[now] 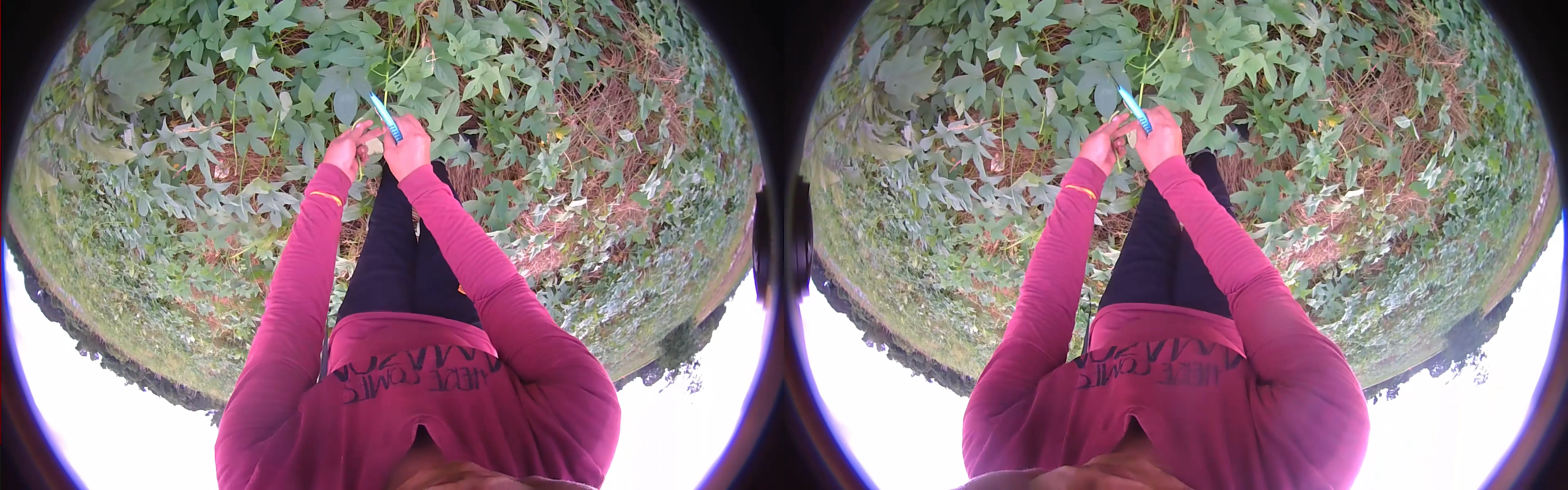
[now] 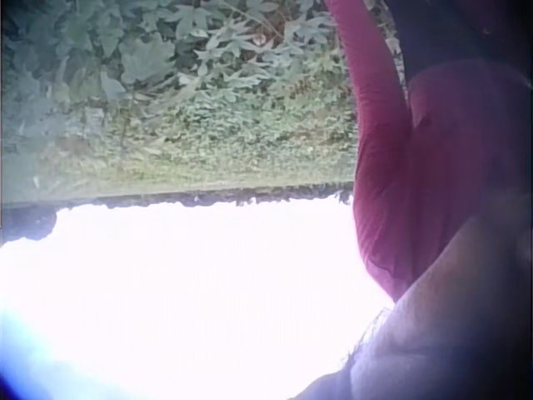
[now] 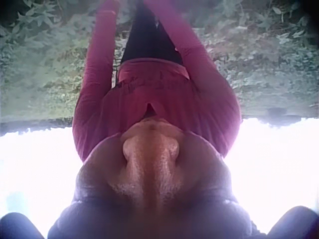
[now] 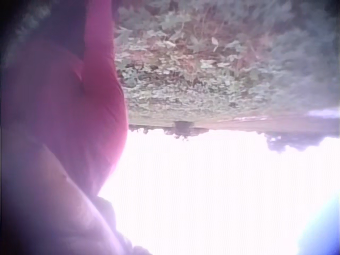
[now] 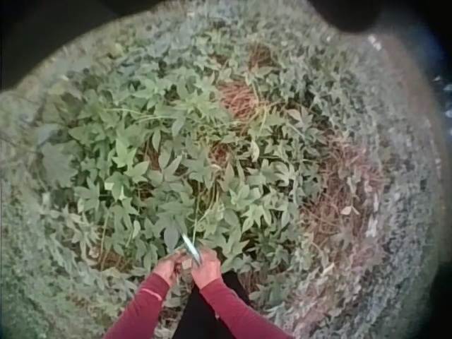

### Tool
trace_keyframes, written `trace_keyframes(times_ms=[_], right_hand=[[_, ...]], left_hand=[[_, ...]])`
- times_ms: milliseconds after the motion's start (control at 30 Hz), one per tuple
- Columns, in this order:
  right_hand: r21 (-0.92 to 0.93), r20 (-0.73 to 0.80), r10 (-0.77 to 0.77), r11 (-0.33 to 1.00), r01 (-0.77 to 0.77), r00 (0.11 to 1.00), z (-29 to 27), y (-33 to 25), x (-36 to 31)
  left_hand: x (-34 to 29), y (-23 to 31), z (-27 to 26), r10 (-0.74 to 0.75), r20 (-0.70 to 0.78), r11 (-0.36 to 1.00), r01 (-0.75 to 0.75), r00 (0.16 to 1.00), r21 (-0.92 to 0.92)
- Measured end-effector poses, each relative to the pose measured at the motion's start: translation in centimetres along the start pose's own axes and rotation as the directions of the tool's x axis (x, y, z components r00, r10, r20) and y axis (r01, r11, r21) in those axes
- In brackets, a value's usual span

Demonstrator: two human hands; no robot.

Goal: The person harvests green stems from an outdoor field using a utility knife, gathering the cut stems into a bundle by hand.

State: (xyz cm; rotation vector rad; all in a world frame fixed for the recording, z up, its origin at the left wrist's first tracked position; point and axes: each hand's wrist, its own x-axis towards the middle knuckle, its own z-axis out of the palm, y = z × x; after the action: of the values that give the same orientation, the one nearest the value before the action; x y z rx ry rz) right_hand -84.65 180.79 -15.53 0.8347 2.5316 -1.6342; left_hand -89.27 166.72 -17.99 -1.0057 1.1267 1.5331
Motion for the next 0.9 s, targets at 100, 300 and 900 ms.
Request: trace_keyframes(times_ms=[100, 300, 900], right_hand=[[0.01, -0.006, -0.153, 0.988, 0.153, 0.988, -0.7, -0.5, 0.8], [-0.536, 0.107, 0.406, 0.792, -0.291, 0.908, -9.0, 3.7, 9.1], [0.485, 0.553, 0.738, 0.091, -0.869, 0.386, -4.8, 7.4, 5.0]], left_hand=[[2.7, 2.2, 3.9, 0.096, 0.123, 0.986, -0.111, 0.988, 0.124], [0.7, 6.0, 2.0, 0.036, 0.085, 0.999, -0.036, 0.996, 0.0], [-9.1, 0.3, 2.4, -0.108, 0.252, 0.932, 0.01, 0.962, 0.362]])
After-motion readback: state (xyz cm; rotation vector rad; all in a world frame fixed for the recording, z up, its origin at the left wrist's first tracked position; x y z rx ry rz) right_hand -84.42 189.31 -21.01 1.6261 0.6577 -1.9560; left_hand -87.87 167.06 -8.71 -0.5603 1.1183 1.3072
